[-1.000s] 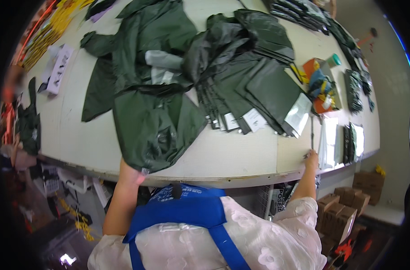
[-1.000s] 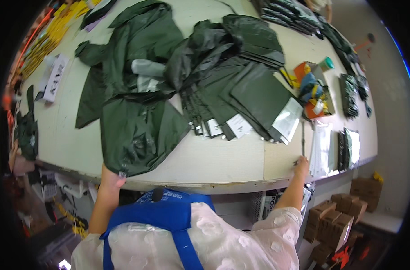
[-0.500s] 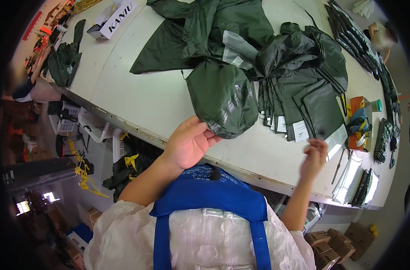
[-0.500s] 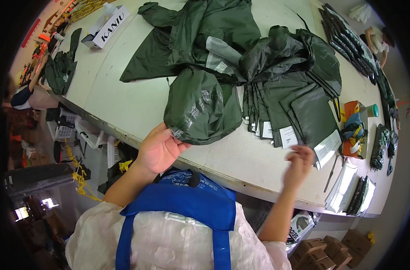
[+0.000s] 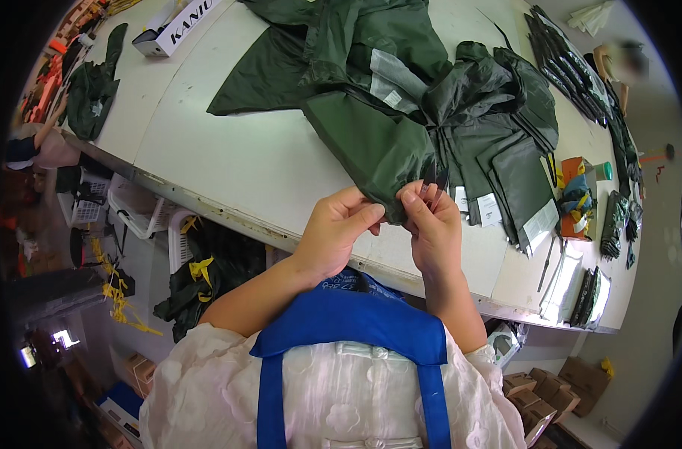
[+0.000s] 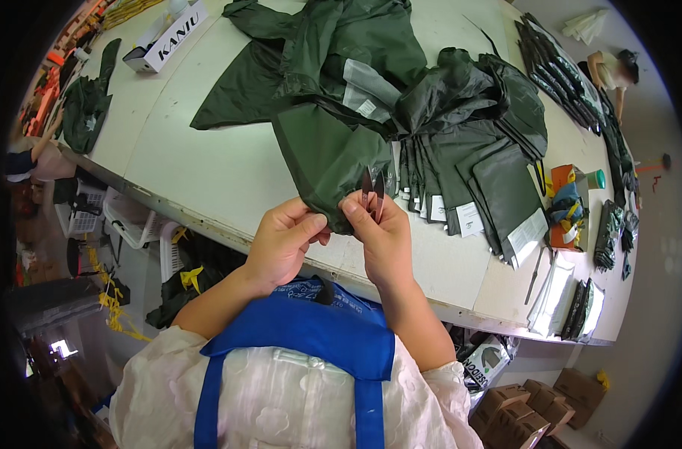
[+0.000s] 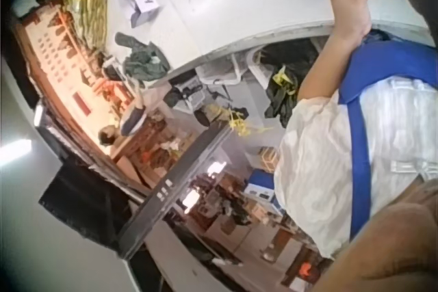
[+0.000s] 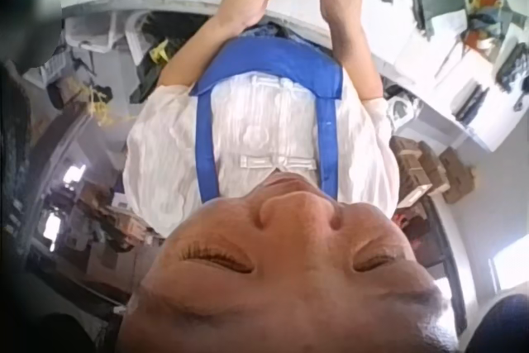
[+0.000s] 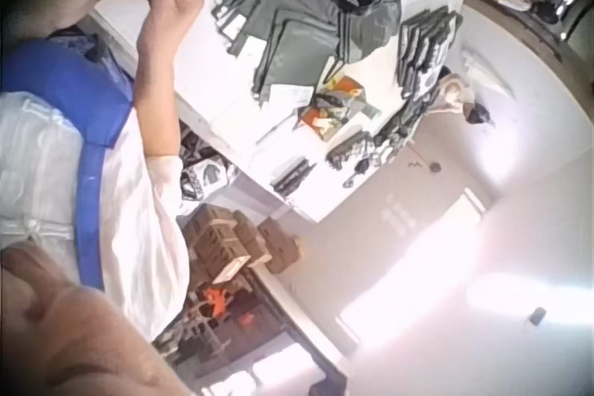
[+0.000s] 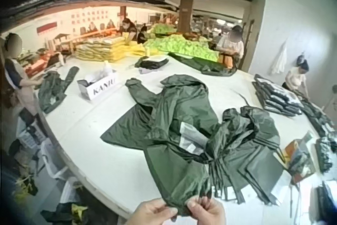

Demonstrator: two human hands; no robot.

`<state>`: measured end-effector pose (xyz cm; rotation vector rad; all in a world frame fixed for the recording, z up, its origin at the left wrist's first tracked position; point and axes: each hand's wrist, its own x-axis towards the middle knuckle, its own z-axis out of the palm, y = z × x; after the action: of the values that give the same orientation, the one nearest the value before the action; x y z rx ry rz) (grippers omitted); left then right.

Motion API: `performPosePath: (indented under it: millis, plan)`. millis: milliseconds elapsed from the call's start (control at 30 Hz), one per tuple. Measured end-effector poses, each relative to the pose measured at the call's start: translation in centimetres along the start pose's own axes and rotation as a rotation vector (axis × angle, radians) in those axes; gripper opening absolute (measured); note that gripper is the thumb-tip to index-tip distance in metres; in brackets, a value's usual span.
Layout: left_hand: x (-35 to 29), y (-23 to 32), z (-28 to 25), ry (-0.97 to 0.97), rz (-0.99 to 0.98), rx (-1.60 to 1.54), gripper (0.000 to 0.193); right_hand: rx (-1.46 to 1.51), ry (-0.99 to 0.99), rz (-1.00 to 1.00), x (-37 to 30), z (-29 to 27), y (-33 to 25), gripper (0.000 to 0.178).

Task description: The person unfolds a large green fabric item on a white table, smooths it, and folds it into a compact rectangle. They then place the folded item into a white basket and repeat the process with another green fabric item.

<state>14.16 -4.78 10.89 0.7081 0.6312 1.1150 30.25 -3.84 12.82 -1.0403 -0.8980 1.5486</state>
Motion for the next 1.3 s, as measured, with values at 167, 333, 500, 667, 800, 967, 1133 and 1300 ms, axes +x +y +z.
performPosePath:
  millis: [167, 333, 500, 667, 800, 967, 1133, 1300]
  plan:
    - [0.0, 0.3, 0.0, -0.006, -0.048, -0.13, 0.022, -0.055, 0.032, -0.208, -1.2, -0.9, 0.3, 0.037]
    - [0.1, 0.2, 0.0, 0.024, -0.046, -0.122, 0.021, -0.841, 0.241, -0.478, -3.7, -2.0, 0.9, 0.024]
    - [0.3, -0.4, 0.1, -0.007, -0.04, -0.084, 0.021, -0.918, 0.276, -0.559, -3.3, -1.3, 0.9, 0.035]
    - [0.1, -0.4, 0.6, -0.032, -0.026, -0.042, 0.021, -0.95, 0.277, -0.632, -2.9, -0.8, 0.8, 0.035]
    - [0.3, -0.5, 0.7, -0.044, -0.01, -0.06, 0.02, -0.964, 0.289, -0.641, -2.9, -0.8, 0.9, 0.033]
    - [0.2, -1.3, 0.2, -0.025, -0.005, -0.067, 0.019, -0.852, 0.311, -0.648, -2.9, -1.9, 2.0, 0.023]
    - [0.2, -1.5, -1.4, -0.017, -0.097, -0.185, 0.025, -0.626, 0.826, -0.32, -0.7, -15.0, 7.7, 0.016]
    - [-0.2, -2.1, -4.0, 0.022, -0.361, -0.439, 0.035, -1.414, 1.032, 0.063, -3.4, -26.5, 11.8, 0.032]
